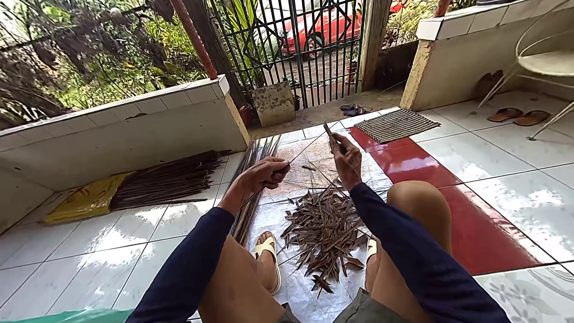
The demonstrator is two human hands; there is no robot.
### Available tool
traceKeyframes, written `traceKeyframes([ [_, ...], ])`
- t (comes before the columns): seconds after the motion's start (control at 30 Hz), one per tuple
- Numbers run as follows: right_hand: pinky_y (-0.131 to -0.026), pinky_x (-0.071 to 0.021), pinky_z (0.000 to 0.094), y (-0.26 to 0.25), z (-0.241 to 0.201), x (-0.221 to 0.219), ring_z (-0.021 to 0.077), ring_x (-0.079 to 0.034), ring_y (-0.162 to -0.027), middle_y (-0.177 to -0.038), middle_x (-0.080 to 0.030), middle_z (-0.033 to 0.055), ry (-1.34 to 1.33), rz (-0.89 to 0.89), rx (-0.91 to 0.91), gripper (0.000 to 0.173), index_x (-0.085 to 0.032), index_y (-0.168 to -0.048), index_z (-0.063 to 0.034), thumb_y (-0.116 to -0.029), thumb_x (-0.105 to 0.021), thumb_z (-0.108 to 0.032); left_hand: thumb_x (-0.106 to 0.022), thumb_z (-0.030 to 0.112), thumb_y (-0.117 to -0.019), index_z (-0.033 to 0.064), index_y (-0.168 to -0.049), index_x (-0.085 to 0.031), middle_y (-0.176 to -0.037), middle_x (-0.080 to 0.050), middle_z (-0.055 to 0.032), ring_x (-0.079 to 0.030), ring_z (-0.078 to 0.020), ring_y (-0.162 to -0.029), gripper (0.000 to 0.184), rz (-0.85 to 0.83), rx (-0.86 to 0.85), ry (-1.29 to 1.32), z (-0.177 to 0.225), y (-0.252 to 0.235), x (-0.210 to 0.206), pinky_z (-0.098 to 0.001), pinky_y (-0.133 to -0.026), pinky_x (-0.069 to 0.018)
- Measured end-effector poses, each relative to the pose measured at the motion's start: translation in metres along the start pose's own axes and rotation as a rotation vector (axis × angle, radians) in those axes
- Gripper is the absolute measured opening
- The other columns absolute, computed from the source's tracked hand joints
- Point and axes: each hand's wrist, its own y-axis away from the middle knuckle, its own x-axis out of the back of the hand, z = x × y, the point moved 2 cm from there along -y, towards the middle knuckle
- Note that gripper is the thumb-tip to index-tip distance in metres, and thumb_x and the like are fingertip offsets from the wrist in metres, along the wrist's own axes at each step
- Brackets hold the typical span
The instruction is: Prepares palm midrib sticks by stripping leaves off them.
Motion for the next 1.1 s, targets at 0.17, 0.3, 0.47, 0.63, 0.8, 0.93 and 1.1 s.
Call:
traceKeyframes([
  [0.17,-0.059,-0.0511,0.0421,0.031,-0.012,-0.012,0.0166,-0.058,-0.061,-0.081,-0.068,0.0033,0.035,-0.235,0.102,0.031,-0.072,-0.129,-0.0228,-0.1045,-0.060,-0.039,-0.043,0.032,-0.1116,0.0075,-0.092,-0.061,-0.058,-0.037,0.0037,-0.032,-0.0045,-0.041,0.036,0.107,-0.075,-0.110,0.001,-0.001,0.004,-0.0178,-0.037,-0.0290],
  [0.3,-0.065,-0.0530,0.0428,0.045,-0.009,-0.025,0.0142,-0.062,-0.068,-0.091,-0.072,-0.0015,0.109,-0.343,0.128,0.031,-0.072,-0.128,-0.0300,-0.1038,-0.059,-0.045,-0.045,0.032,-0.1112,0.0074,-0.094,-0.061,-0.059,-0.039,0.0029,-0.032,-0.0045,-0.041,0.034,0.113,-0.092,-0.166,0.001,-0.002,-0.001,-0.0176,-0.036,-0.0288],
  [0.47,-0.070,-0.0538,0.0448,0.043,-0.014,-0.024,0.0145,-0.065,-0.075,-0.097,-0.073,-0.0030,0.178,-0.323,0.116,0.031,-0.072,-0.128,-0.0324,-0.1035,-0.058,-0.047,-0.045,0.031,-0.1113,0.0068,-0.095,-0.061,-0.059,-0.041,0.0014,-0.033,-0.0054,-0.040,0.033,0.107,-0.105,-0.172,0.002,-0.005,0.000,-0.0182,-0.036,-0.0296],
  [0.63,-0.075,-0.0550,0.0464,0.045,-0.014,-0.025,0.0144,-0.067,-0.082,-0.101,-0.074,-0.0039,0.231,-0.292,0.119,0.032,-0.072,-0.128,-0.0326,-0.1037,-0.057,-0.047,-0.045,0.032,-0.1113,0.0078,-0.095,-0.060,-0.060,-0.040,0.0014,-0.032,-0.0058,-0.040,0.033,0.150,-0.107,-0.226,0.005,0.000,-0.005,-0.0182,-0.036,-0.0295],
  [0.8,-0.073,-0.0544,0.0478,0.040,-0.015,-0.022,0.0164,-0.067,-0.080,-0.099,-0.074,-0.0018,0.243,-0.261,0.091,0.032,-0.072,-0.128,-0.0317,-0.1042,-0.057,-0.046,-0.046,0.031,-0.1111,0.0064,-0.097,-0.061,-0.061,-0.042,0.0003,-0.035,-0.0062,-0.041,0.032,0.166,-0.113,-0.249,0.006,-0.004,-0.005,-0.0183,-0.037,-0.0317],
  [0.93,-0.066,-0.0525,0.0487,0.032,-0.013,-0.017,0.0186,-0.064,-0.071,-0.090,-0.072,0.0007,0.235,-0.251,0.041,0.032,-0.073,-0.128,-0.0309,-0.1043,-0.057,-0.045,-0.046,0.030,-0.1113,0.0066,-0.096,-0.061,-0.061,-0.042,0.0005,-0.035,-0.0062,-0.042,0.031,0.172,-0.118,-0.256,0.008,-0.001,-0.006,-0.0182,-0.038,-0.0312],
  [1.1,-0.069,-0.0539,0.0478,0.012,0.006,-0.010,0.0183,-0.065,-0.071,-0.088,-0.073,0.0020,0.151,-0.184,-0.025,0.033,-0.073,-0.127,-0.0261,-0.1044,-0.056,-0.044,-0.046,0.030,-0.1111,0.0070,-0.097,-0.062,-0.061,-0.043,0.0008,-0.035,-0.0061,-0.042,0.031,0.173,-0.089,-0.256,0.007,0.002,-0.003,-0.0186,-0.038,-0.0315],
])
